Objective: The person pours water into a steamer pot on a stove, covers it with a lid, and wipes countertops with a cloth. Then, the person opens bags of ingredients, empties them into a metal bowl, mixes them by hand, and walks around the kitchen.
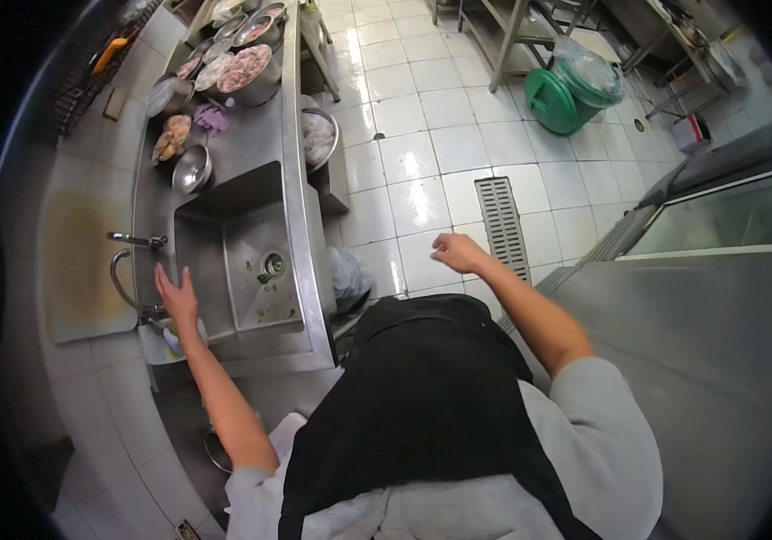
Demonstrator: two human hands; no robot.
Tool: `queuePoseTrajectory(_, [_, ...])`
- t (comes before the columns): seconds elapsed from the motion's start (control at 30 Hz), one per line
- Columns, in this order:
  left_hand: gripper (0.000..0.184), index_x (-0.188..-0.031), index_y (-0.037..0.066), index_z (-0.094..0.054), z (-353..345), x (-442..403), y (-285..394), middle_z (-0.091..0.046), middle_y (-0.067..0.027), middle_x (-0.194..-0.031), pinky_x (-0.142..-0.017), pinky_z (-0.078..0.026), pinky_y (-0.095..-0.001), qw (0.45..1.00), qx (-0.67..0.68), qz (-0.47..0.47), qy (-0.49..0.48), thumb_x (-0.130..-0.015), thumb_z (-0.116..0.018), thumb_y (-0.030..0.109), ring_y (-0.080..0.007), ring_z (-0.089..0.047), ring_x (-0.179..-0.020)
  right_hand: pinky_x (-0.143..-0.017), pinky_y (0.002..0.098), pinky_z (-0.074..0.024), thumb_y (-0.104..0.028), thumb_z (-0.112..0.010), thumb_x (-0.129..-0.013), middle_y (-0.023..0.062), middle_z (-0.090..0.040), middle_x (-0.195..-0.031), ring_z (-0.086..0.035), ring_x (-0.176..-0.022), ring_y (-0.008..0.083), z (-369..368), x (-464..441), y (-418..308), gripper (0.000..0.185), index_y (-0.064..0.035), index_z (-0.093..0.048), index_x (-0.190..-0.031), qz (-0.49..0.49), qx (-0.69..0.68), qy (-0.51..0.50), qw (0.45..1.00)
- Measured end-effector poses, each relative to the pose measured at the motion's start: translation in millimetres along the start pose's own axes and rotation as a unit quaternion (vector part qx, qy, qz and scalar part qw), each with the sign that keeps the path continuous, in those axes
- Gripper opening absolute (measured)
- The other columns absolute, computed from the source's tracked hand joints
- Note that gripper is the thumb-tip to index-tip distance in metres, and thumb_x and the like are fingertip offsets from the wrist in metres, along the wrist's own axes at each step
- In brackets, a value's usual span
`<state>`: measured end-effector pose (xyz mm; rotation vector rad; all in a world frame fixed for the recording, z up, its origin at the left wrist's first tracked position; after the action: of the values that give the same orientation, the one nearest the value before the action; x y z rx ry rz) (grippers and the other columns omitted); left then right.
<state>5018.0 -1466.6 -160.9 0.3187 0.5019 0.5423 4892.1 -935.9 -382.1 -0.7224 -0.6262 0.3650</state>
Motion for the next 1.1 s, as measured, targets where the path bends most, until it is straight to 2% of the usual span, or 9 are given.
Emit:
queuePoseTrajectory(0.23, [0.07, -0.134, -0.004, -0.031, -72, -100, -60, -0.03, -0.0222, -0.139, -0.106, -0.026, -0.043, 0.968, -0.234, -0.083, -0.037, -0.078, -0.064, 0.024, -0.0369, -0.028, -0.129, -0.08, 0.0365, -0.0485, -0.032, -0.062, -0.08, 0.0165, -0.064, -0.098, -0.062, -0.09, 0.0301, -5, -16, -22, 0.039, -0.0018, -0.061, -0.104, -0.003, -0.011, -0.089, 0.996])
queuePoseTrajectory(0.57, [0.075, -0.137, -0.001, -0.026, -99, -130, -117, -0.021, -0.0156, -0.146, -0.103, -0.026, -0.0466, 0.863, -0.478, 0.041, -0.156, -0.079, -0.06, 0.031, -0.0293, -0.014, -0.137, -0.079, 0.038, -0.0484, -0.028, -0.063, -0.078, 0.0173, -0.065, -0.094, -0.062, -0.089, 0.0306, 57, -66, 43, 0.038, 0.0005, -0.06, -0.104, -0.116, 0.046, -0.095, 0.988])
queuePoseTrajectory(0.67, [0.063, -0.131, -0.002, -0.037, -94, -124, -135, -0.033, -0.0151, -0.141, -0.098, -0.034, -0.047, 0.829, -0.511, 0.07, -0.215, -0.082, -0.057, 0.032, -0.0267, -0.025, -0.133, -0.079, 0.038, -0.0484, -0.027, -0.063, -0.078, 0.0176, -0.066, -0.091, -0.063, -0.088, 0.0309, 74, -81, 67, 0.038, 0.001, -0.06, -0.103, -0.144, 0.024, -0.085, 0.986])
queuePoseTrajectory(0.73, [0.048, -0.107, -0.005, -0.056, -93, -108, -163, -0.054, -0.0226, -0.117, -0.088, -0.043, -0.0457, 0.856, -0.363, 0.226, -0.29, -0.082, -0.057, 0.036, -0.0346, -0.052, -0.11, -0.078, 0.0379, -0.0484, -0.027, -0.063, -0.078, 0.0182, -0.066, -0.091, -0.063, -0.088, 0.031, 88, -93, 66, 0.037, 0.0011, -0.06, -0.102, -0.146, 0.027, -0.047, 0.988])
queuePoseTrajectory(0.77, [0.047, -0.101, -0.006, -0.059, -105, -96, -213, -0.062, -0.0204, -0.091, -0.081, -0.047, -0.0452, 0.876, -0.325, 0.207, -0.289, -0.083, -0.057, 0.037, -0.0347, -0.061, -0.09, -0.077, 0.0382, -0.0484, -0.028, -0.063, -0.078, 0.0179, -0.066, -0.091, -0.063, -0.087, 0.0314, 96, -97, 63, 0.036, 0.0005, -0.061, -0.101, -0.149, 0.006, -0.025, 0.988])
queuePoseTrajectory(0.83, [0.042, -0.099, -0.004, -0.06, -100, -43, -219, -0.058, -0.0133, -0.076, -0.076, -0.05, -0.046, 0.793, 0.093, 0.549, -0.247, -0.085, -0.058, 0.036, -0.0296, -0.061, -0.081, -0.077, 0.0383, -0.0484, -0.028, -0.063, -0.078, 0.0177, -0.065, -0.092, -0.063, -0.087, 0.0316, 101, -103, 66, 0.036, 0.0002, -0.061, -0.101, -0.152, -0.014, 0.005, 0.988])
queuePoseTrajectory(0.9, [0.033, -0.097, -0.002, -0.058, -100, -26, -249, -0.057, -0.0119, -0.073, -0.074, -0.053, -0.0429, 0.716, 0.277, 0.641, 0.0, -0.087, -0.057, 0.03, -0.0294, -0.061, -0.078, -0.077, 0.0386, -0.0485, -0.03, -0.064, -0.077, 0.0173, -0.065, -0.094, -0.062, -0.088, 0.0318, 104, -113, 65, 0.037, -0.0005, -0.061, -0.1, -0.134, -0.023, 0.026, 0.99])
queuePoseTrajectory(1.0, [0.025, -0.098, -0.001, -0.055, -115, -38, -262, -0.056, -0.0078, -0.069, -0.074, -0.054, -0.0383, 0.615, 0.556, 0.549, 0.105, -0.088, -0.056, 0.022, -0.0261, -0.061, -0.076, -0.077, 0.0376, -0.0492, -0.031, -0.065, -0.076, 0.0178, -0.065, -0.094, -0.063, -0.087, 0.0315, 89, -130, 84, 0.038, -0.0008, -0.062, -0.099, -0.11, -0.019, -0.023, 0.993])
queuePoseTrajectory(1.1, [0.017, -0.091, 0.003, -0.055, -118, -48, -211, -0.051, -0.0006, -0.062, -0.052, -0.046, -0.0262, 0.669, 0.591, 0.444, 0.079, -0.087, -0.06, 0.019, -0.0105, -0.051, -0.053, -0.077, 0.0376, -0.0494, -0.033, -0.066, -0.076, 0.019, -0.065, -0.094, -0.063, -0.089, 0.0312, 102, -148, 93, 0.041, -0.0001, -0.062, -0.101, -0.124, 0.011, -0.079, 0.989])
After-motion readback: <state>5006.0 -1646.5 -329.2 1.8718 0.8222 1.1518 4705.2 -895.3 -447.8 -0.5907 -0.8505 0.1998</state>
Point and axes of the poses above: each hand's wrist, its own x-axis away from the middle knuckle, its own z-axis out of the back of the hand, y = z × x, the point moved 8 cm from there along -x, towards the middle knuckle
